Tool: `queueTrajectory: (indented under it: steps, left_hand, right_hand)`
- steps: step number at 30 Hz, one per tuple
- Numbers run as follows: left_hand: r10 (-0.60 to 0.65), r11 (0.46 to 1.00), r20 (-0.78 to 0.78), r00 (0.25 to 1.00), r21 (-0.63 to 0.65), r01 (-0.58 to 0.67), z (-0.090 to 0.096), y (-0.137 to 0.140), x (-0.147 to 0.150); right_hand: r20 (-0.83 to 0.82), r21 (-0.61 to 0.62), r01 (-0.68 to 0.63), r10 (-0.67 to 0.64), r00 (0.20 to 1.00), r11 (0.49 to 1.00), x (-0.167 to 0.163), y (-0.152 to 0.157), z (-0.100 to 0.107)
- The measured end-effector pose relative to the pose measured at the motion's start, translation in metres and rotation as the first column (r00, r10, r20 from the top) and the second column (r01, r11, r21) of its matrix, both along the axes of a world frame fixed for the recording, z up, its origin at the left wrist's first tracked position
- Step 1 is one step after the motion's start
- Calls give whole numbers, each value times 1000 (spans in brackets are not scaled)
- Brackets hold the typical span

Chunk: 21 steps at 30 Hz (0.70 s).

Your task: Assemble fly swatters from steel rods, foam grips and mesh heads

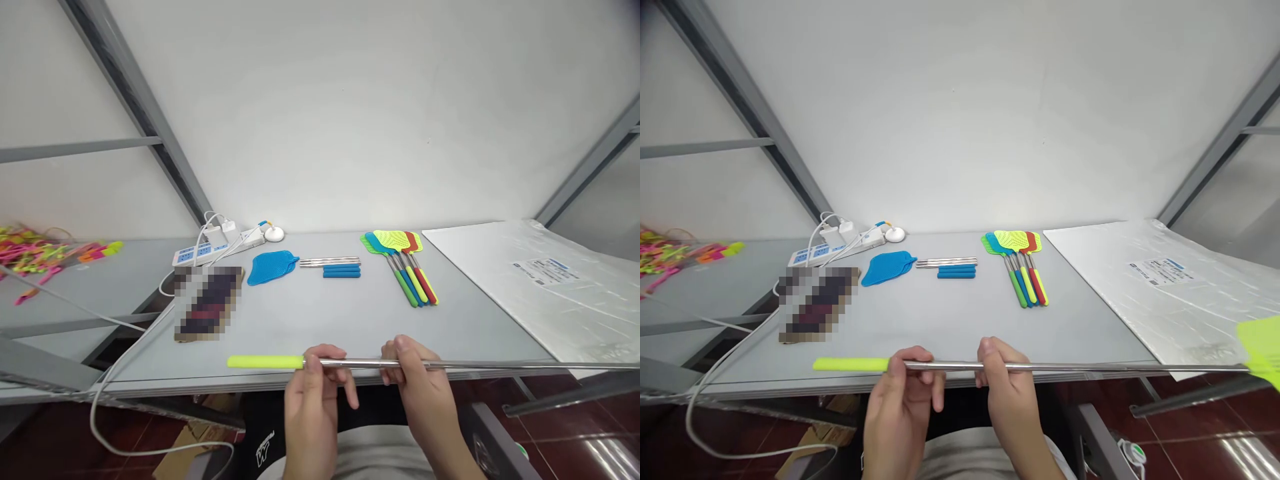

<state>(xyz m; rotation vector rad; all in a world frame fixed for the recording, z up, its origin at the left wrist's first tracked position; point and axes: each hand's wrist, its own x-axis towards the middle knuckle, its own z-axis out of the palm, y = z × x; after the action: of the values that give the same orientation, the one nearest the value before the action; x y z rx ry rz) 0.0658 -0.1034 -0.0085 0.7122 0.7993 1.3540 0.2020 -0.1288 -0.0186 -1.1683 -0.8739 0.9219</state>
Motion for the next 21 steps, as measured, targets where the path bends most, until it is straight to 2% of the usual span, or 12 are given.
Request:
queueTrajectory:
  steps: [2,3,5,8,11,17,21]
  left_hand:
    - [123,992,21,992,14,-124,3,11,-15]
    - [249,968,49,967,23,-250,5,17,-24]
    - [388,915,79,918,85,-394,11,26,-40]
    - [389,906,76,918,151,-396,19,30,-52]
    - [371,912,82,925,156,-380,24,25,-53]
    - [398,904,119,910,115,-411,36,23,-56]
    - [409,900,161,898,88,-426,32,20,-49]
  right_hand:
    - [2,-2,31,-31,1000,1000,8,1,4]
    - [-28,11,82,-82,996,997,15,2,6]
    - [-127,41,202,-196,972,978,29,5,13]
    - [-230,69,270,-248,941,960,45,7,22]
    - [-240,90,284,-256,936,954,50,5,29]
    - [-249,92,285,-255,934,954,50,5,29]
    - [-284,57,328,-300,911,943,51,6,27]
